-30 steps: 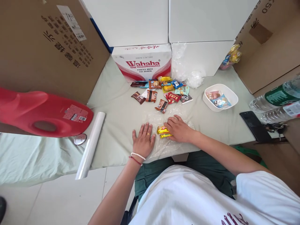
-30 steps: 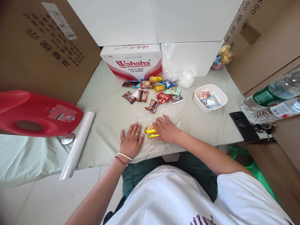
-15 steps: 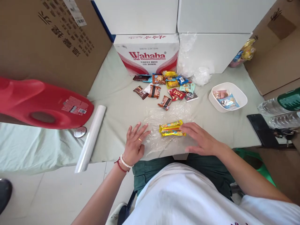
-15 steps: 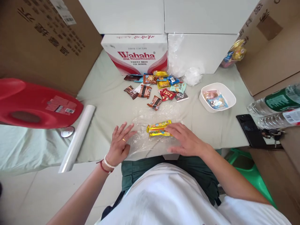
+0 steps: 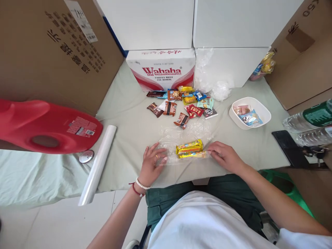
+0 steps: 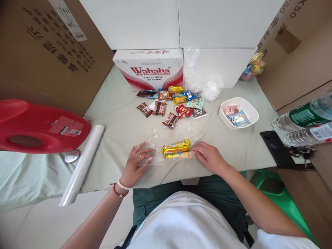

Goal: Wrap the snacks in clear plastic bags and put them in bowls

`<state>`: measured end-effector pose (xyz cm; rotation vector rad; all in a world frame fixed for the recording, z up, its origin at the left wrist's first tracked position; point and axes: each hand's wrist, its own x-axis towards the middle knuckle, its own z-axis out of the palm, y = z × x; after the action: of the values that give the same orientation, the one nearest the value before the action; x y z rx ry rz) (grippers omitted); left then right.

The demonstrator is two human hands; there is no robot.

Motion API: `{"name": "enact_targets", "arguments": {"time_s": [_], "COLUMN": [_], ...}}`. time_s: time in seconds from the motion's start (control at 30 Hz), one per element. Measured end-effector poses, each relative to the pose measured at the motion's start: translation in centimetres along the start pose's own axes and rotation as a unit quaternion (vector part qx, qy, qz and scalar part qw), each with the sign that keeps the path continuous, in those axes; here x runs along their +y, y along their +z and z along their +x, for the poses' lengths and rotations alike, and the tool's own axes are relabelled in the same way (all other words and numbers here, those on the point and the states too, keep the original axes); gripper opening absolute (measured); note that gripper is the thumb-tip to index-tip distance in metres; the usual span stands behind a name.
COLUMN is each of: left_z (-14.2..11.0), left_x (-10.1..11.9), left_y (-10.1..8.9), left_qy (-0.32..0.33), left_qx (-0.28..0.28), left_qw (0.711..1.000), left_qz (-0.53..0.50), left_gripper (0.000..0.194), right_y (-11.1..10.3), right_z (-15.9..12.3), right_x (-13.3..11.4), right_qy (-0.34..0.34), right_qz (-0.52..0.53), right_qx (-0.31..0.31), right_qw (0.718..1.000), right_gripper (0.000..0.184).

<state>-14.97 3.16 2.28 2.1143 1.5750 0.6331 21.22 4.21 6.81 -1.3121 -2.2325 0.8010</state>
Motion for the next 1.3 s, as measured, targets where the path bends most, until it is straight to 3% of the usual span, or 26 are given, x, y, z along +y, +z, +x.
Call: {"name": "enact_targets", "arguments": {"time_s": [0.1, 0.2, 0.3, 0.37, 0.47, 0.5, 0.57, 0.67, 0.77, 0.83, 0.93, 1.03, 1.17, 1.23, 1.3], "left_z": [2.3, 1.7, -1.7, -4.0, -5.1, -4.7, -2.9, 0.2, 1.8, 1.9, 1.7, 1.8, 1.9, 1.7, 1.6], "left_x": [-1.0, -1.2, 1.1, 3.9, 8.6, 9.8, 11.4, 11.5, 10.4, 9.7, 9.2, 8.4, 6.4, 5.0, 3.7], "left_y": [0.0, -1.1, -2.7, -3.0, -1.5, -0.6, 1.5, 4.0, 5.3, 5.6, 5.9, 5.9, 5.1, 4.1, 3.0], "left_qy": [-0.097, -0.148, -0.115, -0.031, 0.164, 0.184, 0.175, 0.100, 0.060, 0.057, 0.050, 0.039, 0.057, 0.004, -0.130], "left_qx": [0.071, 0.199, 0.353, 0.397, 0.241, 0.183, 0.099, 0.050, 0.019, 0.003, 0.002, 0.003, -0.005, 0.036, 0.132], "left_qw": [0.993, 0.967, 0.921, 0.908, 0.954, 0.963, 0.976, 0.985, 0.986, 0.987, 0.989, 0.995, 0.996, 0.982, 0.946], "left_qz": [0.010, 0.051, 0.115, 0.131, 0.078, 0.069, 0.084, 0.131, 0.153, 0.151, 0.137, 0.094, -0.074, -0.186, -0.268], "left_gripper": [0.021, 0.035, 0.029, 0.023, 0.039, 0.045, 0.054, 0.057, 0.051, 0.049, 0.049, 0.042, 0.042, 0.039, 0.032], "right_y": [-0.8, -1.3, -2.1, -2.5, -2.0, -1.5, -0.3, 1.1, 1.1, 0.5, -0.1, 0.7, 2.5, 2.9, 3.2], "right_z": [3.2, 5.1, 6.3, 7.5, 10.3, 11.4, 13.4, 15.7, 16.5, 15.9, 13.2, 9.4, 6.1, 5.6, 5.5], "right_x": [1.0, 1.8, 1.6, 0.9, -0.2, -0.5, -0.9, -1.2, -1.5, -2.0, -2.6, -2.5, -1.3, -1.0, -1.1], "right_qy": [0.086, 0.167, 0.163, 0.127, 0.045, 0.021, 0.005, 0.040, 0.071, 0.056, -0.041, -0.141, -0.197, -0.204, -0.202], "right_qz": [-0.054, -0.135, -0.211, -0.231, -0.233, -0.234, -0.245, -0.278, -0.270, -0.230, -0.191, -0.217, -0.247, -0.250, -0.256], "right_qx": [-0.041, -0.087, -0.059, -0.031, -0.045, -0.056, -0.077, -0.092, -0.108, -0.124, -0.151, -0.206, -0.222, -0.218, -0.220], "right_qw": [0.994, 0.973, 0.962, 0.964, 0.970, 0.970, 0.967, 0.955, 0.954, 0.964, 0.969, 0.944, 0.922, 0.921, 0.920], "right_gripper": [0.027, 0.041, 0.045, 0.040, 0.036, 0.037, 0.045, 0.063, 0.044, 0.030, 0.034, 0.042, 0.051, 0.051, 0.052]}}
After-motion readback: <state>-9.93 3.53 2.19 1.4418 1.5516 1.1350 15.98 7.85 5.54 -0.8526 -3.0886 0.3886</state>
